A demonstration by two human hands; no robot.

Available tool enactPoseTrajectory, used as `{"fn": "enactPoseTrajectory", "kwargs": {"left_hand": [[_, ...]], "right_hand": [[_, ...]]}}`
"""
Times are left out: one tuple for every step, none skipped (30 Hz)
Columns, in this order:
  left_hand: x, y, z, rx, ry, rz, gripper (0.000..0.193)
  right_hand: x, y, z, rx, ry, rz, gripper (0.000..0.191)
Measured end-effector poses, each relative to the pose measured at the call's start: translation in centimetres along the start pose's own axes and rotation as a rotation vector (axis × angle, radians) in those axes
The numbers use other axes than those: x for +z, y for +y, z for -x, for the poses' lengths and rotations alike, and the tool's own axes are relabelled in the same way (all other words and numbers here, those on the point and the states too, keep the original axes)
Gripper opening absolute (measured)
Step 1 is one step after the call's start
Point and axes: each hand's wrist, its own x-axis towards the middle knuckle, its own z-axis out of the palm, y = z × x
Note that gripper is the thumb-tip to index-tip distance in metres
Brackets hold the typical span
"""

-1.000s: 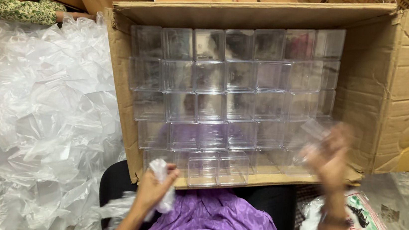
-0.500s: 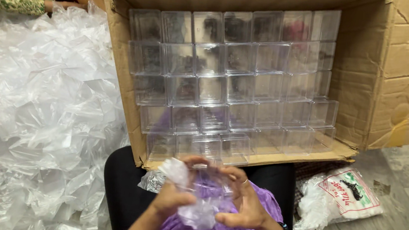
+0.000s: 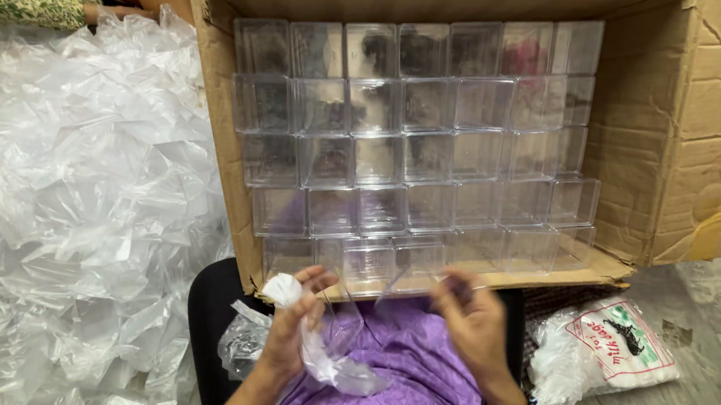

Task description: The person sits on the floor and wraps small clear plastic boxes in thin plastic bags, twisting the bags closed, then places each wrapped box into a compartmented tray inside a cardboard box, repeating the cycle for many boxes.

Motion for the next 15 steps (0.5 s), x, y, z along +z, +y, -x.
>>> {"fn": "enactPoseTrajectory", "kwargs": {"left_hand": [[-0.3, -0.3, -0.2, -0.062, -0.027, 0.118, 0.085], [-0.4, -0.6, -0.3, -0.123, -0.054, 0.238, 0.083], [-0.1, -0.9, -0.4, -0.137, -0.075, 0.292, 0.083], [0.3, -1.1, -0.4, -0.148, -0.096, 0.343, 0.083], [0.8, -1.1, -0.4, -0.157, -0.118, 0.391, 0.083], [1.3, -0.9, -0.3, -0.109, -0.094, 0.297, 0.084], [1.7, -0.5, -0.3, -0.058, -0.073, 0.205, 0.085], [2.1, -0.1, -0.2, -0.007, -0.054, 0.118, 0.086], [2.7, 0.3, -0.2, -0.032, -0.086, 0.147, 0.086], [3.0, 0.8, -0.1, -0.061, -0.111, 0.171, 0.087], [3.2, 1.3, 0.2, -0.097, -0.129, 0.187, 0.088], [3.4, 1.6, 0.4, -0.098, -0.143, 0.150, 0.089], [3.7, 1.9, 0.4, -0.095, -0.163, 0.114, 0.090], [3.8, 2.1, 0.4, -0.085, -0.184, 0.077, 0.090], [3.9, 2.3, 0.4, -0.012, -0.177, -0.005, 0.091]], "right_hand": [[0.1, -0.1, -0.3, -0.116, 0.124, -0.003, 0.023], [0.3, -0.1, -0.3, -0.233, 0.247, -0.003, 0.019], [0.9, -0.2, -0.1, -0.332, 0.129, 0.100, 0.022], [1.9, -0.3, 0.3, -0.431, 0.007, 0.200, 0.024], [2.8, -0.4, 0.8, -0.531, -0.116, 0.295, 0.027], [3.2, -0.6, 1.2, -0.484, -0.246, 0.249, 0.039], [3.5, -0.9, 1.5, -0.439, -0.375, 0.206, 0.052], [3.6, -1.1, 1.6, -0.389, -0.503, 0.169, 0.065], [3.8, -1.2, 1.6, -0.360, -0.512, 0.173, 0.066], [3.8, -1.3, 1.6, -0.326, -0.523, 0.170, 0.067], [3.7, -1.2, 1.5, -0.286, -0.533, 0.156, 0.069], [3.7, -1.2, 1.3, -0.278, -0.483, 0.174, 0.067], [3.8, -1.0, 1.2, -0.275, -0.432, 0.197, 0.066], [3.9, -0.7, 1.0, -0.277, -0.383, 0.220, 0.064], [4.1, -0.5, 0.9, -0.235, -0.349, 0.160, 0.069]]}}
